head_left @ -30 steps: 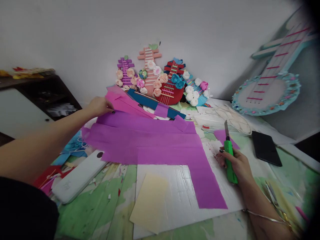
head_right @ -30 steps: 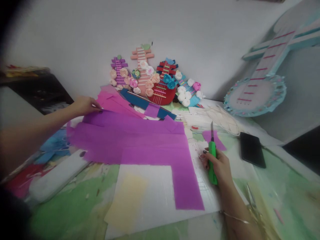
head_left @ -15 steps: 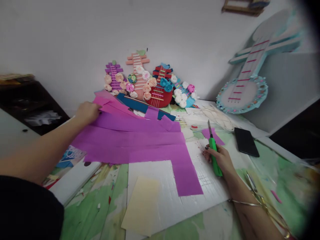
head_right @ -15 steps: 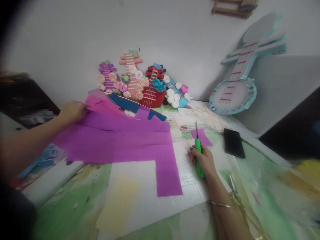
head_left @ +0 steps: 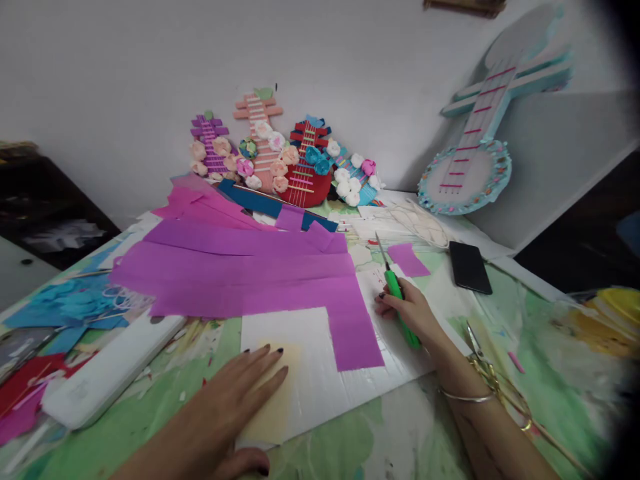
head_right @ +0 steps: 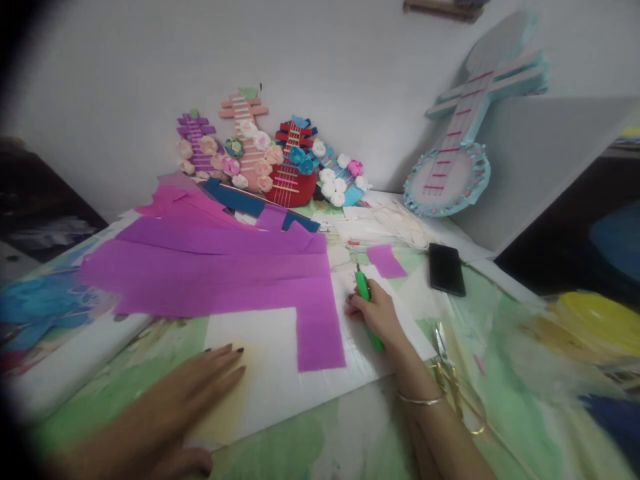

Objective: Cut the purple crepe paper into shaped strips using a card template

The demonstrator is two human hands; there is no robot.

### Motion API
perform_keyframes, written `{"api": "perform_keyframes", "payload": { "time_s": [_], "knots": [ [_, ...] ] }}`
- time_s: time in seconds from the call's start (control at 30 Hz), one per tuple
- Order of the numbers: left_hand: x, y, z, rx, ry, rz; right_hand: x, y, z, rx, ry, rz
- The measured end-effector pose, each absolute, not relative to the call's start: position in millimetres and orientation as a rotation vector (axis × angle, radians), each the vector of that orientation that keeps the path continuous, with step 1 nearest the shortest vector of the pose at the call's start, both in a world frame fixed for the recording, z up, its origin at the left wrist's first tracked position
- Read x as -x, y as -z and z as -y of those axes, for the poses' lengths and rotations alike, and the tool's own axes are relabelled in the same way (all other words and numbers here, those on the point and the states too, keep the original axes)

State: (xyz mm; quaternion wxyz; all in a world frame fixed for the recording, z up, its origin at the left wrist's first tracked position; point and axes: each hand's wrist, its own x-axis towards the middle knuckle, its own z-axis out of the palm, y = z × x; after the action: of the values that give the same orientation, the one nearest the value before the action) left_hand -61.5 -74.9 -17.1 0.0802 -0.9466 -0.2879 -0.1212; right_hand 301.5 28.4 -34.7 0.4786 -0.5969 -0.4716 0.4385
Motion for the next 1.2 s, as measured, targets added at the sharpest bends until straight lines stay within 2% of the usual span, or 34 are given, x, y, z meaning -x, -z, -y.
{"api": "perform_keyframes", "payload": {
  "time_s": [0.2, 0.53, 0.7, 0.87, 1.0, 1.2],
  "knots": [
    [48, 47, 97, 2.780, 0.697, 0.982, -278, 20, -11, 1.478, -1.298, 1.190],
    [52, 13, 85, 2.739, 0.790, 0.921, -285, 31, -12, 1.514, -1.247, 1.415],
    [-7, 0, 48, 2.571, 0.936, 0.607, -280, 24, -10, 1.477, -1.317, 1.290],
    [-74, 18, 18, 2.517, 0.838, 0.332, -273, 19, -8, 1.410, -1.374, 1.294],
    [-91, 31, 23, 2.609, 0.708, 0.355, -273, 26, -10, 1.452, -1.180, 1.382],
    [-57, 33, 20, 2.799, 0.762, 0.600, -278, 28, -11, 1.608, -0.974, 1.599]
  ]
}}
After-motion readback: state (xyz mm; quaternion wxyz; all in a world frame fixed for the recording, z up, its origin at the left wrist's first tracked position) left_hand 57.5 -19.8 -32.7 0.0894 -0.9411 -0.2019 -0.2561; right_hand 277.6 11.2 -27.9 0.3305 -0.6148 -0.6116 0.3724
